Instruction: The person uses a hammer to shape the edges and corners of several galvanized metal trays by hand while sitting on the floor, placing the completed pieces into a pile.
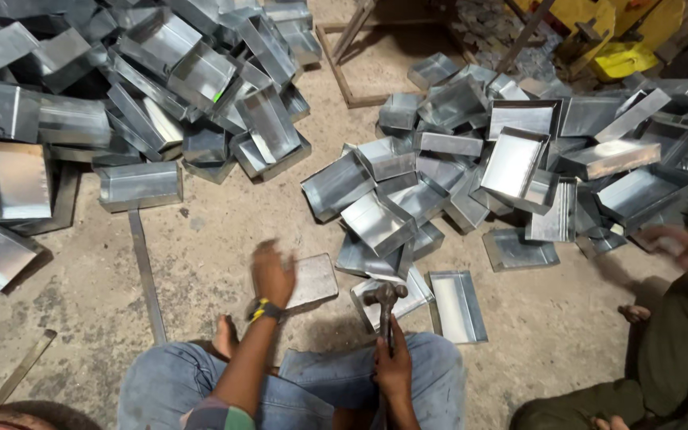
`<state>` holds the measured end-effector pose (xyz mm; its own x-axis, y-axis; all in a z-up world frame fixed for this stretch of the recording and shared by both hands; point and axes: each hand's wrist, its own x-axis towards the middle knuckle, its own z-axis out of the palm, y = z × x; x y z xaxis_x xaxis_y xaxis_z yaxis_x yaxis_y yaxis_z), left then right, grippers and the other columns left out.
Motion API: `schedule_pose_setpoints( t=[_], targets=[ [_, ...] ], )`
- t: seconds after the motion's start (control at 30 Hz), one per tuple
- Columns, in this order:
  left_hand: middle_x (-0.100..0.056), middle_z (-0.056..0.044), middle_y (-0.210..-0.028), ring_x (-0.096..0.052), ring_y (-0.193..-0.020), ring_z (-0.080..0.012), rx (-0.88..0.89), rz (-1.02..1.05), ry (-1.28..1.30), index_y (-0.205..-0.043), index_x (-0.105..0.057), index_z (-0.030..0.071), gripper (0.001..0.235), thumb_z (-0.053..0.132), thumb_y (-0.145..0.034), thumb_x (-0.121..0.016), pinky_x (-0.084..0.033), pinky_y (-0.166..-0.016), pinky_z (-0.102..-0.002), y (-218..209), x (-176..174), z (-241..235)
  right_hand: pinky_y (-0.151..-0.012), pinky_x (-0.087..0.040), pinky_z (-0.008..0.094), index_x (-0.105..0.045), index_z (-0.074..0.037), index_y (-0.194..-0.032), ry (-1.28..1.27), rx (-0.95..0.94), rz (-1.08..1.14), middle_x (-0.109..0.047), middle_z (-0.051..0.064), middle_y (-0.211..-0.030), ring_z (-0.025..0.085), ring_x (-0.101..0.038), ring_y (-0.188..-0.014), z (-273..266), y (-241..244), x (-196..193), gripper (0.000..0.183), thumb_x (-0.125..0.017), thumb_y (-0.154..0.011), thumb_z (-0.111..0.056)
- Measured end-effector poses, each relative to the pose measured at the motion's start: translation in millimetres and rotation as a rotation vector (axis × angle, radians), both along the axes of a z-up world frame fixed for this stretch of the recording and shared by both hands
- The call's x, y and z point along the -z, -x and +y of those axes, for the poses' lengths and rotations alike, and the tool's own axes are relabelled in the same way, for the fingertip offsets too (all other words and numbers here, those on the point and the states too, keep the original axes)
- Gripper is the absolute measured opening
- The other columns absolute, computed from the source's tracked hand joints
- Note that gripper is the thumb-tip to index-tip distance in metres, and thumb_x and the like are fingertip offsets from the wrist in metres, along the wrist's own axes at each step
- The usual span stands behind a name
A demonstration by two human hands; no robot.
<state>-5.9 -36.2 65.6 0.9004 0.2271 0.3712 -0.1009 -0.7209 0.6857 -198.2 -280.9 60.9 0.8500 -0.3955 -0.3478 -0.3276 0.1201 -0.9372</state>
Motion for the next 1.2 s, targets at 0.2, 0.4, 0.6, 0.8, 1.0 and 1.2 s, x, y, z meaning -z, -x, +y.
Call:
schedule_pose_setpoints(
  t=[0.2, 0.4, 0.6, 0.8, 1.0, 1.2],
  targets=[
    [-0.067, -0.026, -0.113, -0.059, -0.111, -0.0431, 0.575, -0.142, -0.146, -0.113, -0.065, -0.006, 0.055, 0.029, -0.074, -0.083, -0.044, -0.098, -0.051, -34, -41, -125, -0.05, -0.039, 0.027, -0.045, -0.017, -0.156, 0.325, 0.027, -0.194, -0.053, 0.001, -0.077, 0.009, -0.046, -0.059, -10, -4, 25, 0.058, -0.06, -0.1, -0.009],
    [-0.072, -0.013, -0.09, -0.062, -0.096, -0.0326, 0.524, 0.009, -0.261, -0.086, -0.069, 0.007, 0.021, 0.023, -0.077, -0.079, -0.034, -0.092, -0.056, -20, -83, -148, -0.07, -0.043, 0.028, -0.042, -0.013, -0.155, 0.636, 0.008, -0.498, -0.062, 0.01, -0.101, 0.014, -0.054, -0.087, -14, -4, 28, 0.049, -0.063, -0.11, -0.008],
    [-0.07, -0.011, -0.088, -0.059, -0.098, -0.0328, 0.525, 0.031, -0.324, -0.086, -0.068, 0.006, 0.018, 0.017, -0.076, -0.076, -0.035, -0.092, -0.051, 60, -105, -104, -0.039, -0.033, 0.03, -0.043, -0.025, -0.156, 0.043, 0.034, 0.025, -0.044, 0.002, -0.06, 0.011, -0.037, -0.044, -2, 0, -4, 0.062, -0.059, -0.097, -0.013],
    [-0.069, -0.013, -0.095, -0.06, -0.098, -0.0318, 0.385, 0.092, -0.393, -0.097, -0.066, 0.005, 0.019, 0.014, -0.081, -0.07, -0.041, -0.087, -0.048, 68, -61, -95, -0.048, -0.044, 0.028, -0.043, -0.02, -0.158, 0.417, -0.034, -0.33, -0.058, -0.002, -0.076, 0.008, -0.048, -0.057, -7, -3, -8, 0.06, -0.06, -0.101, -0.014],
    [-0.065, -0.017, -0.116, -0.055, -0.117, -0.037, 0.353, 0.252, -0.274, -0.11, -0.064, 0.003, 0.043, 0.038, -0.088, -0.069, -0.039, -0.1, -0.053, 62, -29, -57, -0.043, -0.045, 0.034, -0.046, -0.026, -0.155, 0.314, -0.095, 0.056, -0.055, 0.005, -0.062, 0.013, -0.05, -0.048, 0, 2, -32, 0.06, -0.059, -0.097, -0.018],
    [-0.027, -0.022, -0.163, -0.016, -0.152, -0.0424, 0.058, 0.135, -0.426, -0.151, -0.038, -0.004, 0.081, 0.054, -0.095, -0.046, -0.01, -0.118, -0.064, 39, -33, -3, -0.063, -0.051, 0.033, -0.05, -0.017, -0.157, 0.822, -0.248, -0.503, -0.071, 0.02, -0.097, 0.017, -0.061, -0.08, 30, -3, -103, 0.049, -0.058, -0.109, -0.019]
  ],
)
